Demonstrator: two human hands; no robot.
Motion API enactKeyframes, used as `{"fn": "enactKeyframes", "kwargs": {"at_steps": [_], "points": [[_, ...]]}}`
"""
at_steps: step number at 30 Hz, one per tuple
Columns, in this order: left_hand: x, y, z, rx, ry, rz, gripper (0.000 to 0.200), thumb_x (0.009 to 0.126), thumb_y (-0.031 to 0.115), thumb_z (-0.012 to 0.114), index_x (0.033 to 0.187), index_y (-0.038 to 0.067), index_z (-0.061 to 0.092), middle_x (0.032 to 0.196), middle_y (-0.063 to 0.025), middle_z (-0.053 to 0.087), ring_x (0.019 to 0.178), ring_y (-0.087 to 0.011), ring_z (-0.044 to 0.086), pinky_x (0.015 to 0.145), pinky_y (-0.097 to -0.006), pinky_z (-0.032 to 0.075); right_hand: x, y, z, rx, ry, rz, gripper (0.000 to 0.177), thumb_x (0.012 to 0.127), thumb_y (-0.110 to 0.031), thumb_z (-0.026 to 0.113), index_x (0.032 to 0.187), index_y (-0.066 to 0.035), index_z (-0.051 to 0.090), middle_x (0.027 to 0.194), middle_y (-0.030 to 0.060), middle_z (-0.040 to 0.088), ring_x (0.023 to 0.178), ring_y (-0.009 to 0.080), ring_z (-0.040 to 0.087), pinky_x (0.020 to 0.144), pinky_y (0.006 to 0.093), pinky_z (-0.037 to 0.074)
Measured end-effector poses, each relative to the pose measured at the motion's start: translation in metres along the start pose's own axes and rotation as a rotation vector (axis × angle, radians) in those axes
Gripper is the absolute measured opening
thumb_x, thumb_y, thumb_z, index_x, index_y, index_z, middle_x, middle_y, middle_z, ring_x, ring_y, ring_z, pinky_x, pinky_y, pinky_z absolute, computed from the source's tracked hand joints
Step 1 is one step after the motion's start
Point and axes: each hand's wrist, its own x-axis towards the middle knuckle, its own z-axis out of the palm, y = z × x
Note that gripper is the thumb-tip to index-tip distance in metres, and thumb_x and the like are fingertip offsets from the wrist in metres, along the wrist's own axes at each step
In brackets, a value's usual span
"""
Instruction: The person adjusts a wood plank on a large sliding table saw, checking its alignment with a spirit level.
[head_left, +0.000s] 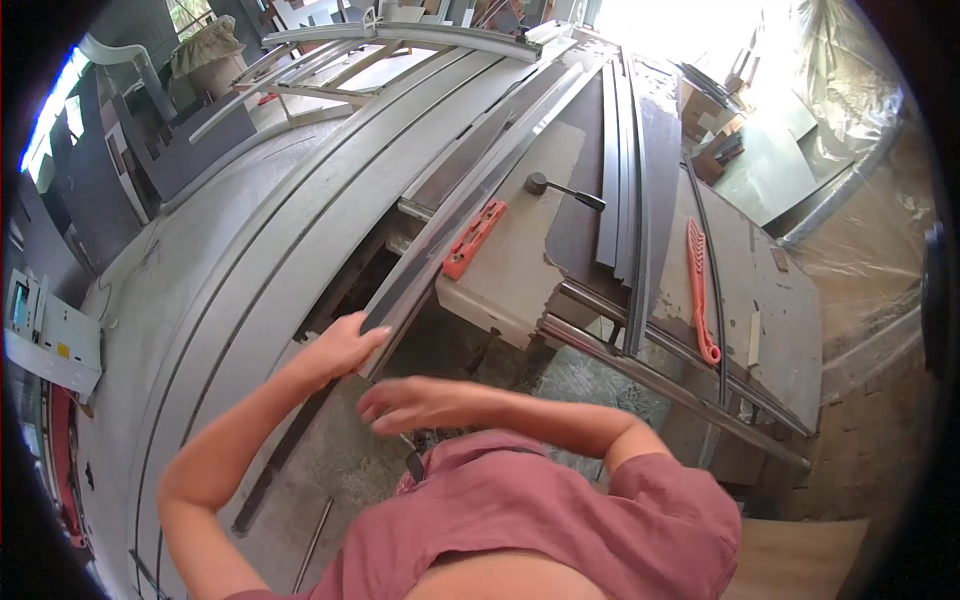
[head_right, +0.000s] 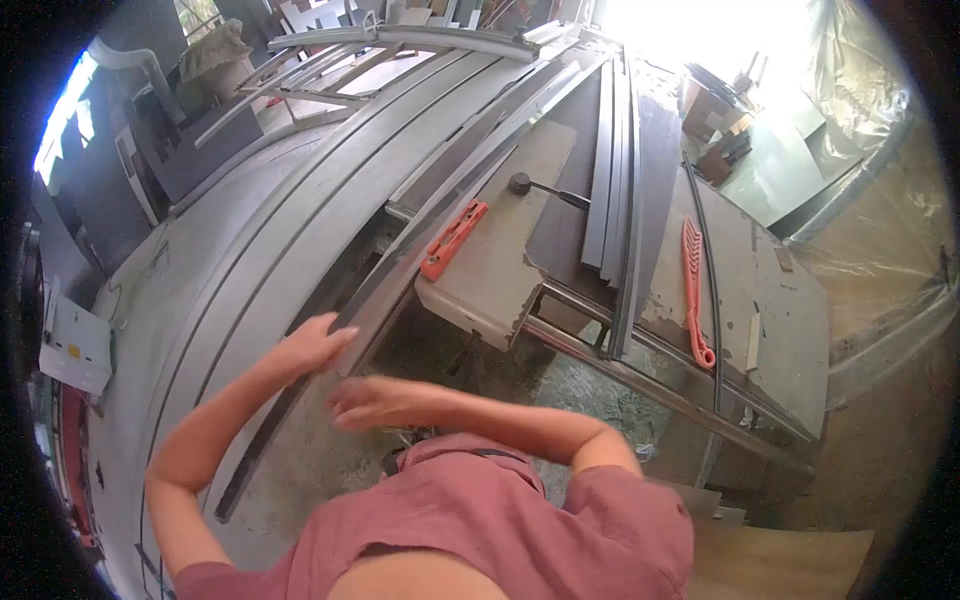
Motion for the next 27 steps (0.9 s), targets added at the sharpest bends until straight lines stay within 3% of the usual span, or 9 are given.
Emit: {"fn": "enactKeyframes", "kwargs": {"at_steps": [4, 6, 12, 16, 19, 21, 22, 24, 27], "points": [[-0.071, -0.017, -0.042, 0.128, 0.038, -0.156, 0.035, 0.084, 0.034, 0.061, 0.087, 0.0, 0.053, 0.061, -0.0032, 0.049, 0.05, -0.0111, 0.046, 0.046, -0.0285, 0.038, -0.043, -0.004, -0.119, -0.837, 0.655, -0.269, 0.057, 0.078, -0.022, 0.07, 0.127, -0.008, 0.045, 0.117, 0.0151, 0.055, 0.107, 0.0284, 0.055, 0.092, 0.0367, 0.044], [-0.11, -0.015, -0.06, 0.071, 0.048, -0.282, 0.031, 0.082, 0.029, 0.062, 0.087, 0.0, 0.053, 0.06, -0.0032, 0.049, 0.05, -0.011, 0.047, 0.046, -0.0287, 0.039, -0.05, -0.045, -0.155, -1.065, 0.831, 0.057, 0.069, 0.073, -0.024, 0.074, 0.133, -0.013, 0.04, 0.127, 0.0142, 0.047, 0.118, 0.0311, 0.046, 0.101, 0.0394, 0.037], [-0.226, -0.065, -0.078, 0.087, 0.195, -0.414, 0.024, 0.074, 0.018, 0.066, 0.086, -0.001, 0.059, 0.058, -0.0051, 0.054, 0.051, -0.0127, 0.052, 0.05, -0.0283, 0.043, 0.006, -0.014, -0.219, -1.644, 0.56, -0.226, 0.088, 0.069, -0.036, 0.075, 0.141, -0.02, 0.027, 0.136, 0.0127, 0.034, 0.131, 0.0313, 0.026, 0.106, 0.0492, 0.023], [-0.301, -0.095, -0.066, 0.133, 0.258, -0.597, 0.028, 0.072, 0.016, 0.068, 0.091, -0.003, 0.062, 0.068, -0.0091, 0.059, 0.062, -0.0145, 0.058, 0.059, -0.0291, 0.046, 0.052, -0.004, -0.213, -1.566, 0.315, -0.51, 0.055, 0.071, -0.027, 0.074, 0.119, -0.016, 0.048, 0.102, 0.0049, 0.052, 0.106, 0.0223, 0.049, 0.104, 0.0458, 0.027], [-0.34, -0.132, -0.037, 0.435, 0.596, -0.423, 0.037, 0.075, 0.016, 0.068, 0.106, -0.002, 0.06, 0.085, -0.013, 0.061, 0.082, -0.0173, 0.06, 0.072, -0.0306, 0.047, 0.083, -0.004, -0.179, -1.505, 0.298, -0.676, 0.042, 0.07, -0.027, 0.073, 0.105, -0.015, 0.053, 0.084, 0.0003, 0.052, 0.085, 0.0173, 0.054, 0.095, 0.04, 0.035], [-0.339, -0.143, -0.009, 0.772, 1.504, -0.223, 0.039, 0.085, 0.023, 0.061, 0.114, -0.001, 0.054, 0.1, -0.0145, 0.059, 0.094, -0.0234, 0.058, 0.083, -0.0348, 0.046, 0.098, -0.009, -0.148, -1.479, 0.255, -0.655, 0.043, 0.071, -0.03, 0.072, 0.106, -0.015, 0.053, 0.085, 0.0009, 0.053, 0.085, 0.0173, 0.055, 0.086, 0.0359, 0.04], [-0.337, -0.154, 0.011, 0.775, 1.504, -0.224, 0.039, 0.085, 0.023, 0.061, 0.114, -0.001, 0.054, 0.1, -0.0145, 0.059, 0.094, -0.0234, 0.058, 0.083, -0.0348, 0.046, 0.106, -0.01, -0.131, -1.477, 0.256, -0.657, 0.043, 0.071, -0.03, 0.072, 0.106, -0.015, 0.053, 0.085, 0.0009, 0.053, 0.085, 0.0173, 0.055, 0.086, 0.0359, 0.04], [-0.325, -0.199, 0.059, -0.334, 2.328, -0.114, 0.046, 0.094, 0.039, 0.047, 0.118, -0.001, 0.051, 0.108, -0.0152, 0.056, 0.099, -0.0272, 0.055, 0.089, -0.0403, 0.044, 0.123, -0.012, -0.094, -1.415, 0.263, -0.705, 0.043, 0.074, -0.034, 0.069, 0.108, -0.015, 0.053, 0.088, 0.002, 0.054, 0.087, 0.0185, 0.056, 0.083, 0.0367, 0.042], [-0.275, -0.225, 0.094, -1.233, 1.971, 0.187, 0.064, 0.094, 0.056, 0.03, 0.125, 0.0, 0.042, 0.121, -0.0176, 0.048, 0.112, -0.0303, 0.048, 0.096, -0.0457, 0.039, 0.141, -0.018, -0.021, -1.392, 0.283, -0.835, 0.04, 0.074, -0.032, 0.069, 0.106, -0.014, 0.053, 0.085, 0.0016, 0.053, 0.086, 0.0187, 0.056, 0.081, 0.0357, 0.043]]}}
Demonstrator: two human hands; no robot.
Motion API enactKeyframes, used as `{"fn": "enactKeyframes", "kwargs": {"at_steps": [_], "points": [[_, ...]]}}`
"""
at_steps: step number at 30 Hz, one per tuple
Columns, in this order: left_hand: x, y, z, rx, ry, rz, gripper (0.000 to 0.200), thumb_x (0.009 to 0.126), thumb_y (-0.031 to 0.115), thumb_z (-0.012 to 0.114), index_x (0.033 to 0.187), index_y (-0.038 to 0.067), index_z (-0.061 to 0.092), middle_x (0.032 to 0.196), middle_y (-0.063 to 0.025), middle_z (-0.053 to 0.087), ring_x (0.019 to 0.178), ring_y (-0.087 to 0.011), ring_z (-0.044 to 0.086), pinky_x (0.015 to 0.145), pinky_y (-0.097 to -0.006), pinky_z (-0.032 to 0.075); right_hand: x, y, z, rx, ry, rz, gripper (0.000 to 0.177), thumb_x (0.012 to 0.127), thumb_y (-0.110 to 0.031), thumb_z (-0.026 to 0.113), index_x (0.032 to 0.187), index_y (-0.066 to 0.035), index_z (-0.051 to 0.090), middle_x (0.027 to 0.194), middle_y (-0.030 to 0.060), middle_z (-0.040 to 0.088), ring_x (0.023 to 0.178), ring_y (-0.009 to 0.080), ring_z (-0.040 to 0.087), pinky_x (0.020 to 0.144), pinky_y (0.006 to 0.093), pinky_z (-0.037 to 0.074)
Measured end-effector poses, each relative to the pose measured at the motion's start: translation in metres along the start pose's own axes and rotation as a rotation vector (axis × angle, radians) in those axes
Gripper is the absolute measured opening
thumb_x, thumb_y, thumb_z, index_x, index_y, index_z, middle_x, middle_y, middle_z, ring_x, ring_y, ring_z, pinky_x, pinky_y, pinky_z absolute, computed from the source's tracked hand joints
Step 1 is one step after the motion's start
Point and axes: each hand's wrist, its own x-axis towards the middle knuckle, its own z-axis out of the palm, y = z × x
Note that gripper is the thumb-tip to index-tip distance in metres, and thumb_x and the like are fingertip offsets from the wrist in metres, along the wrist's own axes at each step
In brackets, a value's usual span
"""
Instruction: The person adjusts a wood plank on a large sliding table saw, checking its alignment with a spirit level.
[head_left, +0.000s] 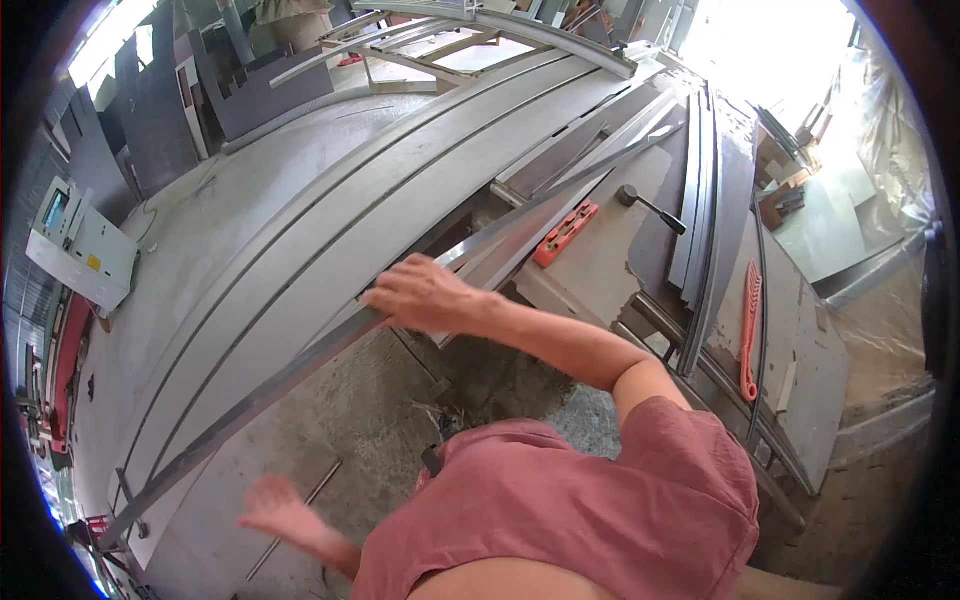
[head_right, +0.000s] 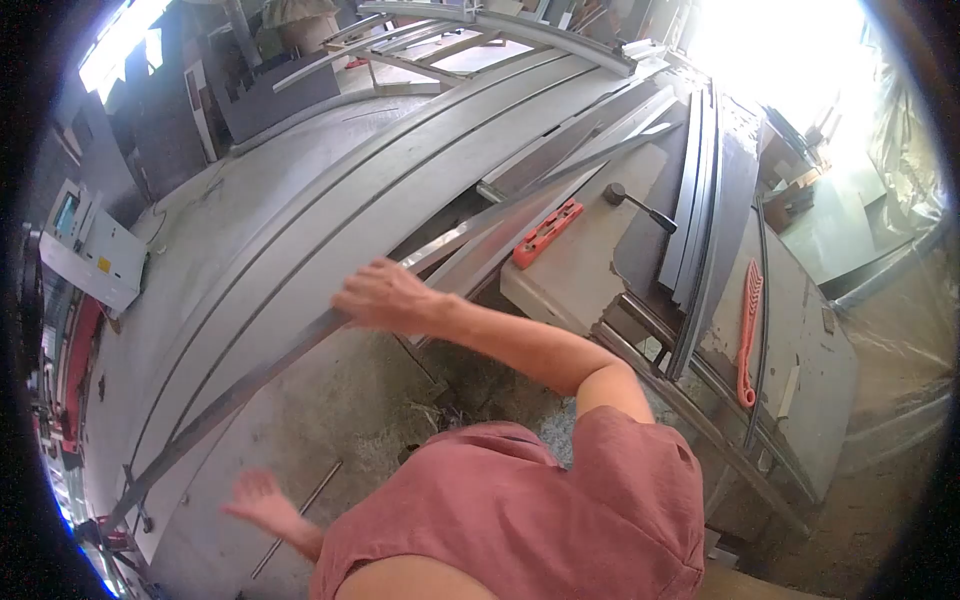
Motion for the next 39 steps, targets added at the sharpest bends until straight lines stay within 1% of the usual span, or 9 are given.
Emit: {"fn": "enactKeyframes", "kwargs": {"at_steps": [1, 7, 9, 10, 12, 20, 25, 32, 39], "points": [[-0.035, 0.003, 0.046, -0.024, 0.057, -0.18, 0.068, 0.093, 0.059, 0.027, 0.129, 0.002, 0.036, 0.123, -0.0181, 0.046, 0.116, -0.0314, 0.045, 0.098, -0.0468, 0.038, 0.014, -0.024, 0.002, 0.029, -0.042, -0.006, 0.04, 0.074, -0.034, 0.068, 0.106, -0.013, 0.053, 0.086, 0.002, 0.053, 0.086, 0.0188, 0.056, 0.081, 0.0356, 0.043], [-0.036, 0.043, 0.074, -0.17, -0.382, 0.056, 0.07, 0.092, 0.059, 0.032, 0.13, 0.0, 0.029, 0.122, -0.0178, 0.046, 0.12, -0.0348, 0.044, 0.1, -0.0471, 0.038, 0.06, -0.17, 0.027, 0.145, -0.116, -0.004, 0.044, 0.073, -0.04, 0.067, 0.104, -0.013, 0.054, 0.085, 0.0032, 0.053, 0.086, 0.0192, 0.056, 0.079, 0.0354, 0.044], [-0.023, 0.059, 0.064, -0.165, -0.128, 0.071, 0.063, 0.093, 0.052, 0.039, 0.122, -0.003, 0.034, 0.111, -0.0148, 0.049, 0.111, -0.0306, 0.05, 0.1, -0.0432, 0.039, 0.066, -0.202, 0.03, 0.34, -0.311, 0.004, 0.051, 0.074, -0.043, 0.066, 0.112, -0.012, 0.053, 0.095, 0.0069, 0.055, 0.093, 0.0229, 0.055, 0.085, 0.038, 0.043], [-0.002, 0.058, 0.032, -0.235, -0.258, 0.041, 0.052, 0.095, 0.044, 0.043, 0.114, -0.004, 0.037, 0.093, -0.0089, 0.047, 0.093, -0.0229, 0.052, 0.095, -0.0371, 0.043, 0.067, -0.207, 0.023, 0.341, -0.314, 0.011, 0.051, 0.074, -0.043, 0.066, 0.112, -0.012, 0.053, 0.095, 0.0069, 0.055, 0.093, 0.0229, 0.055, 0.085, 0.038, 0.043], [0.02, 0.07, -0.004, -0.26, -0.269, -0.01, 0.049, 0.095, 0.042, 0.044, 0.113, -0.003, 0.038, 0.088, -0.0068, 0.043, 0.085, -0.0203, 0.048, 0.088, -0.0353, 0.043, 0.06, -0.203, -0.003, 0.327, -0.058, 0.002, 0.059, 0.076, -0.043, 0.065, 0.124, -0.012, 0.048, 0.111, 0.0121, 0.053, 0.103, 0.0283, 0.052, 0.092, 0.0417, 0.04], [0.101, 0.108, -0.145, -0.534, -0.138, -0.107, 0.039, 0.094, 0.03, 0.051, 0.11, -0.003, 0.04, 0.084, -0.0049, 0.037, 0.069, -0.0155, 0.038, 0.066, -0.0303, 0.037, -0.057, -0.048, -0.103, -0.258, -0.31, 0.595, 0.054, 0.085, -0.047, 0.056, 0.125, -0.01, 0.051, 0.122, 0.0138, 0.052, 0.116, 0.0306, 0.047, 0.101, 0.0432, 0.032], [0.135, 0.112, -0.204, -0.691, -0.145, -0.054, 0.039, 0.096, 0.031, 0.045, 0.111, -0.003, 0.038, 0.086, -0.0061, 0.039, 0.067, -0.0157, 0.037, 0.064, -0.029, 0.036, -0.109, -0.019, -0.095, -0.168, -0.488, 0.547, 0.053, 0.086, -0.053, 0.051, 0.12, -0.012, 0.055, 0.117, 0.0108, 0.055, 0.113, 0.027, 0.049, 0.1, 0.0414, 0.032], [0.149, 0.1, -0.235, -0.471, 0.019, -0.026, 0.038, 0.094, 0.037, 0.046, 0.097, -0.001, 0.038, 0.081, -0.0057, 0.036, 0.068, -0.0172, 0.036, 0.065, -0.0302, 0.036, -0.107, -0.028, -0.071, -0.038, -0.645, 0.484, 0.049, 0.083, -0.056, 0.052, 0.103, -0.012, 0.062, 0.099, 0.008, 0.061, 0.104, 0.0247, 0.053, 0.095, 0.0389, 0.034], [0.207, 0.127, -0.327, -0.477, 0.178, -0.011, 0.047, 0.094, 0.048, 0.039, 0.089, 0.002, 0.038, 0.079, -0.0072, 0.036, 0.069, -0.0193, 0.037, 0.065, -0.0329, 0.038, -0.077, -0.063, -0.022, -0.06, -0.397, 0.351, 0.045, 0.08, -0.055, 0.058, 0.094, -0.013, 0.064, 0.092, 0.0067, 0.061, 0.099, 0.0249, 0.054, 0.091, 0.0377, 0.036]]}}
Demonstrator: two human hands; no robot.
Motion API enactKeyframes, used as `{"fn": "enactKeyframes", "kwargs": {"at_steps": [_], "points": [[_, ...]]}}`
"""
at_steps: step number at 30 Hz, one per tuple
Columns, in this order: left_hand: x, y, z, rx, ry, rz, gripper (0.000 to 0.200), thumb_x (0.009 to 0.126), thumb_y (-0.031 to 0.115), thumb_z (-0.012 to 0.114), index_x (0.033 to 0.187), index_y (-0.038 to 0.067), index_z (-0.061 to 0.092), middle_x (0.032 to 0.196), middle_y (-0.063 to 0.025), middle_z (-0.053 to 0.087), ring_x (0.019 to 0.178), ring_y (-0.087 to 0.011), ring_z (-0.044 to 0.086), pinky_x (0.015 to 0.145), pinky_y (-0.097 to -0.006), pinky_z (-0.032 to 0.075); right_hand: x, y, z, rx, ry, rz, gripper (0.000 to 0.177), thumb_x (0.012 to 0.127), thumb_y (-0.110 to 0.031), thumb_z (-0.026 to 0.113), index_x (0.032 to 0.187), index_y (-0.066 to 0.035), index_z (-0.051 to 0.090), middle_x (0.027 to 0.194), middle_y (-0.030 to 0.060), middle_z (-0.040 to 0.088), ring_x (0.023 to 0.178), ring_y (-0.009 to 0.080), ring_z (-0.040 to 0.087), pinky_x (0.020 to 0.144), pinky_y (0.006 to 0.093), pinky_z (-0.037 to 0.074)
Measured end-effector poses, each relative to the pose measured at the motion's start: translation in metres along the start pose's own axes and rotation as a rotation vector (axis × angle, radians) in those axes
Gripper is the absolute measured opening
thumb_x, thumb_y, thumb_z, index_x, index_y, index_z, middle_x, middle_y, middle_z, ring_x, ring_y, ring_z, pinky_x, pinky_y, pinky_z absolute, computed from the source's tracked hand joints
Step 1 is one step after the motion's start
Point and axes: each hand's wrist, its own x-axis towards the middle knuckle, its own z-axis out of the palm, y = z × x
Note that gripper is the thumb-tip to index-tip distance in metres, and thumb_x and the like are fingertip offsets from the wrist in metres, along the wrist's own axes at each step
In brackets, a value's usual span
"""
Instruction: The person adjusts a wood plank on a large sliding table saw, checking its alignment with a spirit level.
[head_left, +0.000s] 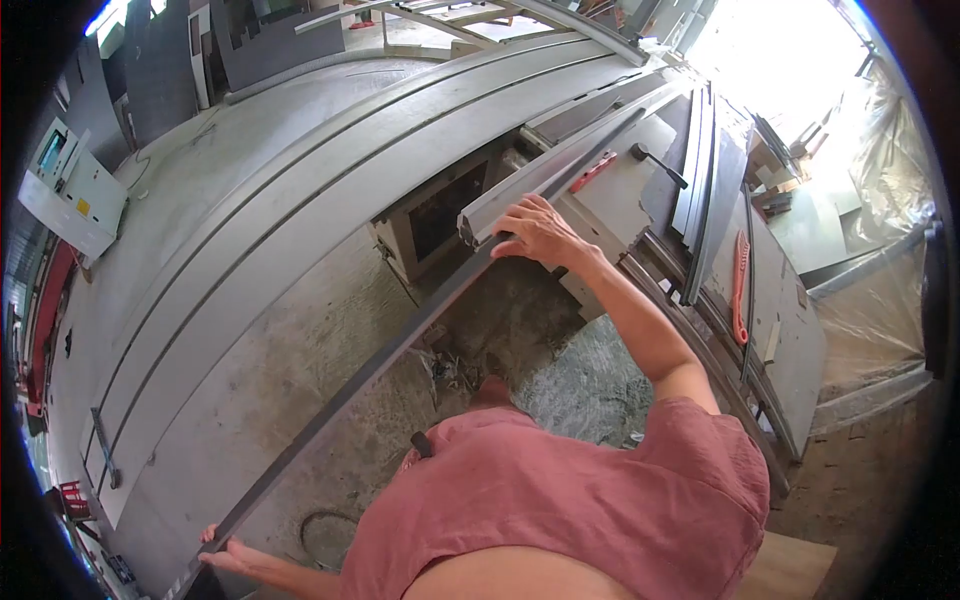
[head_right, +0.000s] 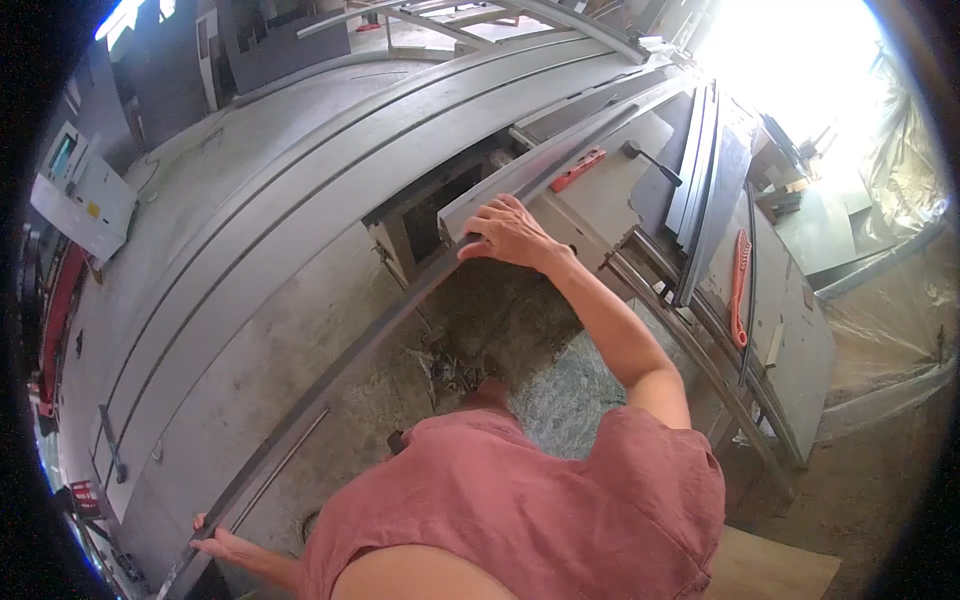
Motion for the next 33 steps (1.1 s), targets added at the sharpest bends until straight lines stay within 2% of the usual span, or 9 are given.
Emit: {"fn": "enactKeyframes", "kwargs": {"at_steps": [3, 11, 14, 17, 26, 27, 28, 30, 33], "points": [[0.021, 0.032, -0.007, -0.093, 0.079, 0.037, 0.051, 0.093, 0.053, 0.031, 0.085, 0.003, 0.039, 0.076, -0.0086, 0.038, 0.068, -0.021, 0.04, 0.064, -0.0348, 0.039, 0.023, -0.029, 0.014, 0.033, 0.212, -0.098, 0.045, 0.078, -0.055, 0.058, 0.091, -0.013, 0.064, 0.087, 0.0051, 0.06, 0.095, 0.0242, 0.054, 0.09, 0.0389, 0.035], [0.105, 0.108, -0.05, 0.228, 0.08, 0.224, 0.056, 0.093, 0.053, 0.023, 0.082, 0.002, 0.042, 0.074, -0.01, 0.043, 0.067, -0.0231, 0.045, 0.065, -0.0366, 0.041, 0.04, -0.105, 0.033, 0.048, 0.209, -0.07, 0.041, 0.076, -0.052, 0.062, 0.092, -0.014, 0.064, 0.086, 0.0032, 0.059, 0.094, 0.0226, 0.055, 0.092, 0.0407, 0.035], [0.12, 0.128, -0.052, 0.073, 0.083, 0.081, 0.06, 0.093, 0.056, 0.019, 0.081, 0.002, 0.042, 0.074, -0.0102, 0.043, 0.067, -0.0235, 0.045, 0.066, -0.037, 0.042, 0.037, -0.127, 0.037, 0.056, 0.251, -0.057, 0.041, 0.075, -0.051, 0.064, 0.092, -0.014, 0.064, 0.086, 0.0026, 0.059, 0.095, 0.0221, 0.055, 0.094, 0.0428, 0.034], [0.146, 0.138, -0.063, 0.22, 0.074, 0.133, 0.064, 0.093, 0.053, 0.015, 0.078, 0.0, 0.047, 0.074, -0.0121, 0.047, 0.072, -0.0266, 0.05, 0.073, -0.0417, 0.046, 0.035, -0.142, 0.044, 0.093, 0.253, -0.046, 0.04, 0.073, -0.051, 0.065, 0.089, -0.014, 0.064, 0.083, 0.0023, 0.058, 0.093, 0.0217, 0.055, 0.096, 0.0428, 0.032], [0.187, 0.122, -0.045, 0.195, 0.025, 0.083, 0.064, 0.094, 0.055, 0.015, 0.081, -0.001, 0.042, 0.075, -0.0129, 0.046, 0.071, -0.0262, 0.049, 0.07, -0.0404, 0.045, 0.038, -0.148, 0.065, 0.154, 0.221, -0.016, 0.041, 0.074, -0.052, 0.064, 0.088, -0.014, 0.064, 0.08, 0.003, 0.057, 0.09, 0.0217, 0.055, 0.093, 0.0394, 0.034], [0.188, 0.118, -0.036, 0.226, 0.135, 0.122, 0.051, 0.096, 0.046, 0.025, 0.081, -0.001, 0.042, 0.076, -0.0118, 0.044, 0.072, -0.0259, 0.048, 0.069, -0.0402, 0.044, 0.04, -0.146, 0.062, 0.182, 0.225, -0.054, 0.042, 0.075, -0.053, 0.063, 0.088, -0.013, 0.064, 0.08, 0.004, 0.058, 0.088, 0.023, 0.056, 0.09, 0.0391, 0.036], [0.187, 0.114, -0.029, 0.227, 0.135, 0.119, 0.051, 0.096, 0.046, 0.025, 0.081, -0.001, 0.042, 0.076, -0.0118, 0.044, 0.072, -0.0259, 0.048, 0.069, -0.0402, 0.044, 0.042, -0.142, 0.06, 0.21, 0.231, -0.093, 0.043, 0.075, -0.054, 0.062, 0.088, -0.012, 0.065, 0.081, 0.005, 0.058, 0.087, 0.0242, 0.056, 0.087, 0.0388, 0.037], [0.198, 0.116, -0.025, 0.008, 0.086, -0.012, 0.03, 0.093, 0.028, 0.04, 0.081, 0.001, 0.046, 0.072, -0.0084, 0.046, 0.065, -0.0224, 0.048, 0.068, -0.0367, 0.045, 0.045, -0.124, 0.056, 0.258, 0.236, -0.103, 0.043, 0.077, -0.053, 0.061, 0.089, -0.012, 0.065, 0.082, 0.0054, 0.058, 0.087, 0.0248, 0.057, 0.085, 0.0384, 0.039], [0.194, 0.116, -0.012, 0.129, -0.004, -0.05, 0.021, 0.089, 0.02, 0.041, 0.082, 0.001, 0.044, 0.073, -0.0086, 0.043, 0.065, -0.0219, 0.046, 0.066, -0.0369, 0.043, 0.05, -0.081, 0.04, 0.28, 0.206, -0.086, 0.042, 0.08, -0.051, 0.059, 0.089, -0.011, 0.065, 0.085, 0.0064, 0.058, 0.087, 0.0256, 0.058, 0.082, 0.0384, 0.041]]}}
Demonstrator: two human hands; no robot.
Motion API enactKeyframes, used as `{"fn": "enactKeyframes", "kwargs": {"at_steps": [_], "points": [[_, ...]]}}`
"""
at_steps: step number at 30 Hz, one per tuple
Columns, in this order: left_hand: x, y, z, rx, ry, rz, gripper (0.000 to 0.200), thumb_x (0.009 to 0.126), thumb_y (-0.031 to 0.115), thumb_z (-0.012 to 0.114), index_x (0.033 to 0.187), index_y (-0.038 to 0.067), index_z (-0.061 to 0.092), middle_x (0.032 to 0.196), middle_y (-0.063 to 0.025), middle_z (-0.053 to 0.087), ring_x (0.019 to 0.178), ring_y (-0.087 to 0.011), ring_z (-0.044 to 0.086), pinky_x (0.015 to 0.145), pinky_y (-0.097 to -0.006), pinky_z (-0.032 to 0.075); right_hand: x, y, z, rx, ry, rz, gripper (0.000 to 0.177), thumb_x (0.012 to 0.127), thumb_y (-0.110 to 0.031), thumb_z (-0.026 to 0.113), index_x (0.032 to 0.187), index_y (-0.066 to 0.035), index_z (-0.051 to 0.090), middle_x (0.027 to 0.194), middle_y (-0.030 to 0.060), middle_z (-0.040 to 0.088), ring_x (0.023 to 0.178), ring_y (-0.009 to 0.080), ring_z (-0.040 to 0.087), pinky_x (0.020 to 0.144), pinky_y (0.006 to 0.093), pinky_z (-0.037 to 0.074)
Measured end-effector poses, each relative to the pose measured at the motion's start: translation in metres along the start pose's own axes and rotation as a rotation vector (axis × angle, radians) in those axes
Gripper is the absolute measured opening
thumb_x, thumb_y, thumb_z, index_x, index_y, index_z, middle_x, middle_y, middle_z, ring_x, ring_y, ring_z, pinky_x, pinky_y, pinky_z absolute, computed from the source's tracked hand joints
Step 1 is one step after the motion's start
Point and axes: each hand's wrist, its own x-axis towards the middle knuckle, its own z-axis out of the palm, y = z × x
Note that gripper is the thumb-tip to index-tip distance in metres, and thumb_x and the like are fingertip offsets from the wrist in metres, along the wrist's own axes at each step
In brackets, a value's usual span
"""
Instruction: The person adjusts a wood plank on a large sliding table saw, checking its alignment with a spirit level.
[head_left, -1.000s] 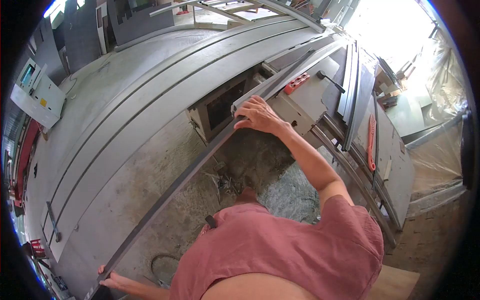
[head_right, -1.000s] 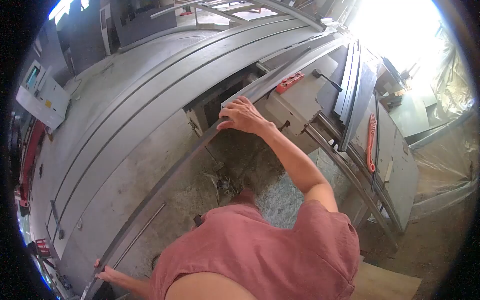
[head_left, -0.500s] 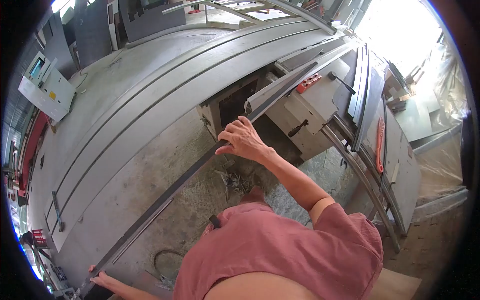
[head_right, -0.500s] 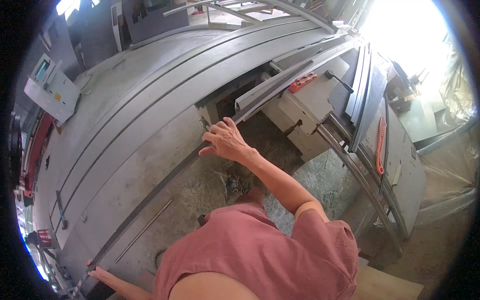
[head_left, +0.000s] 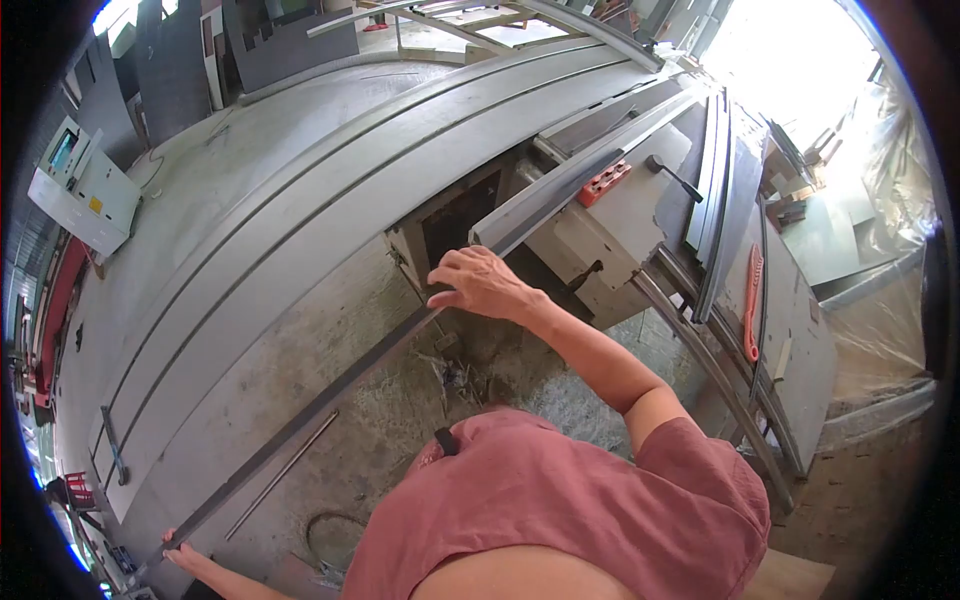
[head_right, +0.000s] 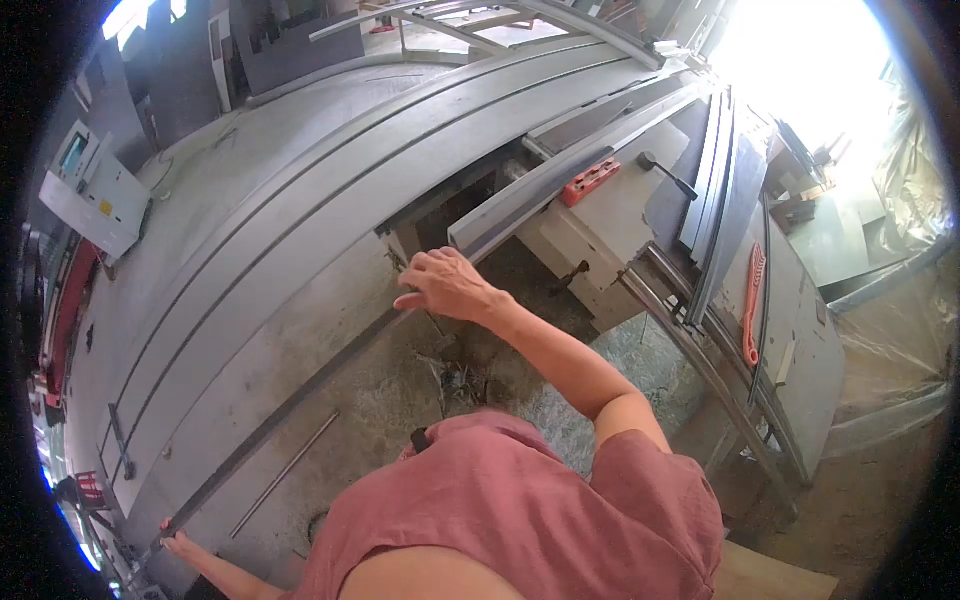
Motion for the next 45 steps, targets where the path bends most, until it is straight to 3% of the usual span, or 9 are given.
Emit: {"fn": "enactKeyframes", "kwargs": {"at_steps": [9, 11, 13, 16, 25, 30, 36, 40, 45], "points": [[-0.004, -0.024, 0.032, -0.021, 0.009, 0.006, 0.03, 0.092, 0.033, 0.042, 0.08, 0.006, 0.037, 0.071, -0.0048, 0.032, 0.062, -0.0179, 0.038, 0.061, -0.0321, 0.037, 0.001, 0.014, -0.013, 0.012, -0.072, 0.113, 0.037, 0.081, -0.046, 0.061, 0.078, -0.009, 0.065, 0.081, 0.0069, 0.054, 0.08, 0.0252, 0.056, 0.072, 0.0373, 0.047], [-0.015, -0.036, 0.041, -0.229, -0.259, -0.257, 0.033, 0.093, 0.036, 0.04, 0.08, 0.005, 0.037, 0.07, -0.0047, 0.032, 0.06, -0.0185, 0.037, 0.06, -0.0324, 0.037, 0.004, 0.01, -0.006, 0.013, -0.101, 0.129, 0.038, 0.081, -0.046, 0.061, 0.078, -0.008, 0.065, 0.081, 0.007, 0.055, 0.081, 0.0253, 0.056, 0.073, 0.0373, 0.046], [0.047, -0.048, 0.029, -0.073, 0.007, -0.084, 0.04, 0.092, 0.042, 0.039, 0.081, 0.003, 0.038, 0.071, -0.0055, 0.033, 0.06, -0.0194, 0.038, 0.06, -0.0332, 0.037, 0.009, 0.009, 0.0, -0.051, -0.074, 0.116, 0.039, 0.081, -0.046, 0.06, 0.078, -0.007, 0.065, 0.082, 0.007, 0.055, 0.082, 0.0251, 0.056, 0.074, 0.0373, 0.046], [0.06, -0.072, 0.044, -0.13, 0.091, -0.049, 0.017, 0.088, 0.012, 0.045, 0.073, 0.004, 0.039, 0.069, -0.0067, 0.035, 0.061, -0.0197, 0.039, 0.058, -0.0349, 0.038, 0.014, 0.01, 0.003, -0.039, -0.09, 0.144, 0.039, 0.083, -0.045, 0.059, 0.081, -0.007, 0.065, 0.083, 0.0079, 0.056, 0.084, 0.0263, 0.056, 0.075, 0.0377, 0.046], [0.099, -0.103, 0.071, -0.168, -0.058, -0.221, 0.031, 0.094, 0.027, 0.032, 0.076, 0.003, 0.04, 0.068, -0.008, 0.036, 0.061, -0.0221, 0.04, 0.055, -0.0369, 0.037, 0.007, 0.02, 0.005, 0.08, -0.023, 0.242, 0.032, 0.087, -0.038, 0.058, 0.096, -0.008, 0.063, 0.095, 0.0101, 0.058, 0.09, 0.0283, 0.057, 0.078, 0.0383, 0.047], [0.052, -0.103, 0.076, -0.035, -0.083, -0.132, 0.057, 0.094, 0.054, 0.028, 0.083, 0.0, 0.042, 0.072, -0.0078, 0.035, 0.063, -0.0214, 0.038, 0.058, -0.0346, 0.036, 0.008, 0.028, 0.002, 0.077, -0.081, 0.256, 0.034, 0.088, -0.04, 0.056, 0.097, -0.008, 0.064, 0.094, 0.009, 0.058, 0.089, 0.0272, 0.057, 0.078, 0.0379, 0.047], [0.038, -0.098, 0.064, -0.17, -0.256, -0.293, 0.047, 0.091, 0.043, 0.042, 0.092, -0.005, 0.043, 0.074, -0.008, 0.035, 0.066, -0.0212, 0.039, 0.06, -0.035, 0.037, 0.009, 0.039, 0.001, -0.009, -0.137, 0.194, 0.038, 0.088, -0.044, 0.053, 0.089, -0.009, 0.067, 0.091, 0.0065, 0.059, 0.088, 0.026, 0.057, 0.077, 0.0378, 0.046], [0.085, -0.088, 0.039, 0.114, -0.086, -0.094, 0.061, 0.094, 0.055, 0.024, 0.094, -0.003, 0.041, 0.075, -0.0069, 0.036, 0.066, -0.0204, 0.038, 0.061, -0.0338, 0.037, 0.006, 0.041, -0.006, 0.005, -0.138, 0.205, 0.038, 0.088, -0.044, 0.053, 0.086, -0.009, 0.067, 0.088, 0.0068, 0.059, 0.087, 0.026, 0.057, 0.076, 0.0382, 0.046], [0.065, -0.103, 0.041, -0.179, -0.165, -0.149, 0.049, 0.095, 0.047, 0.033, 0.091, -0.001, 0.042, 0.073, -0.0054, 0.035, 0.063, -0.0185, 0.037, 0.06, -0.0325, 0.037, 0.005, 0.061, -0.022, 0.016, -0.207, 0.25, 0.043, 0.089, -0.047, 0.051, 0.087, -0.007, 0.066, 0.088, 0.0084, 0.059, 0.086, 0.0286, 0.058, 0.074, 0.0394, 0.046]]}}
